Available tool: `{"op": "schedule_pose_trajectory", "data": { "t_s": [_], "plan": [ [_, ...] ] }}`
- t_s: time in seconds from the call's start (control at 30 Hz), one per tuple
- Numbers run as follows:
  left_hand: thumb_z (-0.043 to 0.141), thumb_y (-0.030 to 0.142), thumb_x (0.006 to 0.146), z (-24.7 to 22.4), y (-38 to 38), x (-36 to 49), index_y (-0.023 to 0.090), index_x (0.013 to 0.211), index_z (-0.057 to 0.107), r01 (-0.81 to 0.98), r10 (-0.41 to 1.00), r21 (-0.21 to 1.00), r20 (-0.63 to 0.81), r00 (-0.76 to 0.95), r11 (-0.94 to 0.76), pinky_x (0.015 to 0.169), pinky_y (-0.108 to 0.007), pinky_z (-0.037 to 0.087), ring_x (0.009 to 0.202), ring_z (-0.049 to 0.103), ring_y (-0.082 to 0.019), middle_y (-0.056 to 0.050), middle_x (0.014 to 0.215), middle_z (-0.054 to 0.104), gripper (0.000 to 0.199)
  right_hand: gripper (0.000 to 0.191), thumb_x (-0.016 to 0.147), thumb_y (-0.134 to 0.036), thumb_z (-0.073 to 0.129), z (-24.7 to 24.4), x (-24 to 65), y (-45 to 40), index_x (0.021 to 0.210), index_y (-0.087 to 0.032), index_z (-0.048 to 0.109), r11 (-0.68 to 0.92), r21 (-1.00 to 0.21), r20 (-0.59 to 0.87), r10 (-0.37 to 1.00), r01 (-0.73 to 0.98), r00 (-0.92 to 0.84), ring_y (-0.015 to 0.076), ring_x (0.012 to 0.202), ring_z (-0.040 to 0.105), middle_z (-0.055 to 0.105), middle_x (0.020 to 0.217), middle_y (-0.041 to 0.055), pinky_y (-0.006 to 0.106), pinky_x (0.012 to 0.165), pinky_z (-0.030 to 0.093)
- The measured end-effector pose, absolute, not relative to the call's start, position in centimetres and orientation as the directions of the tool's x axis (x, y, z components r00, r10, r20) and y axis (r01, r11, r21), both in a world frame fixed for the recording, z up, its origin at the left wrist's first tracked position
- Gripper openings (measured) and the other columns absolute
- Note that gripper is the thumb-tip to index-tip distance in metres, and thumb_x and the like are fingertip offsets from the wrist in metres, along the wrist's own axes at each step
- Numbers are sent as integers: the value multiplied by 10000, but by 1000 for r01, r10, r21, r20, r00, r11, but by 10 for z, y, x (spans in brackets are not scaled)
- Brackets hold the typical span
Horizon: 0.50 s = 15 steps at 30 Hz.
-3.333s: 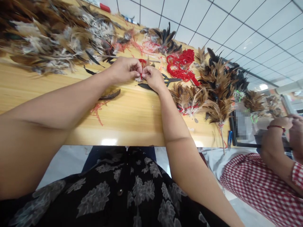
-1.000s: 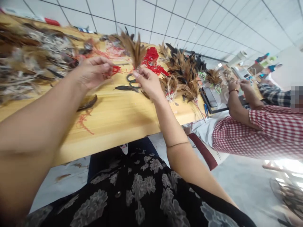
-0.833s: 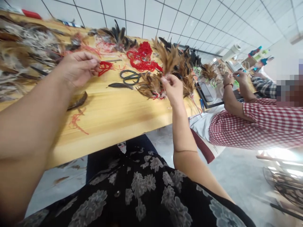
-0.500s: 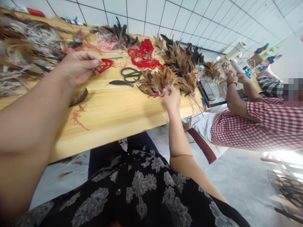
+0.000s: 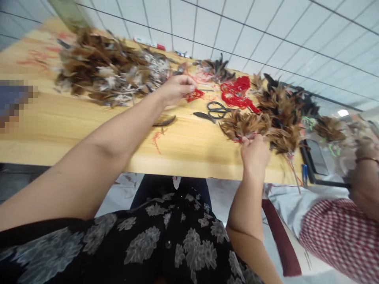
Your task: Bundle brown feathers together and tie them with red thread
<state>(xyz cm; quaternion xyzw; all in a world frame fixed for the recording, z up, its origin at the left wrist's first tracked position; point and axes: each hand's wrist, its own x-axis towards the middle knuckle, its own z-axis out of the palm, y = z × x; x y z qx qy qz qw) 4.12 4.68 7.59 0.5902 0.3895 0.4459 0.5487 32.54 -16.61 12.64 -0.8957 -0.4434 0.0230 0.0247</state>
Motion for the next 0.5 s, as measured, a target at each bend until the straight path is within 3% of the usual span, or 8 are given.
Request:
{"op": "schedule_pose_trajectory", "data": {
  "t_s": [0.13, 0.23, 0.33, 0.4, 0.5],
  "plan": [
    [942, 171, 1002, 109, 42, 35, 228, 975, 696, 142, 948, 963, 185, 261, -227, 931, -371, 537, 1022, 778, -251, -15, 934, 711, 254, 339, 1231, -359, 673, 143, 303, -169, 1445, -226, 900, -380, 36, -111, 917, 924, 382, 503, 1473, 904, 953, 1457, 283, 607, 1176, 688],
    [922, 197, 1051, 141, 30, 15, 244, 1029, 758, 206, 945, 940, 223, 240, -274, 977, -389, 598, 1107, 796, -266, -56, 1078, 821, 172, 286, 1205, -321, 690, 145, 271, -160, 1379, -239, 902, -122, 103, -118, 984, 987, 134, 478, 1338, 922, 966, 1368, 247, 552, 1047, 672],
    [918, 322, 1041, 166, 19, -14, 242, 1052, 775, 174, 905, 894, 382, 184, -413, 943, -354, 585, 1047, 785, -232, -82, 1175, 824, 164, 296, 1167, -285, 736, 133, 239, -137, 1421, -213, 869, 165, -25, 7, 986, 986, -165, 449, 1290, 881, 931, 1438, 243, 511, 971, 649],
    [918, 322, 1007, 173, 10, -34, 233, 1013, 776, 266, 873, 835, 430, 230, -481, 896, -345, 540, 972, 744, -222, -92, 1082, 795, 169, 314, 1171, -277, 741, 119, 220, -119, 1457, -193, 838, 327, -111, 93, 944, 939, -317, 452, 1298, 841, 899, 1462, 254, 515, 977, 643],
    [848, 187, 991, 168, -8, -65, 238, 972, 799, 514, 886, 737, 261, 382, -439, 901, -320, 499, 938, 675, -206, -53, 1010, 797, 73, 300, 1203, -224, 674, 98, 196, -97, 1464, -171, 812, 443, -179, 114, 896, 878, -429, 445, 1368, 805, 867, 1510, 254, 509, 1027, 637]
  ]
}}
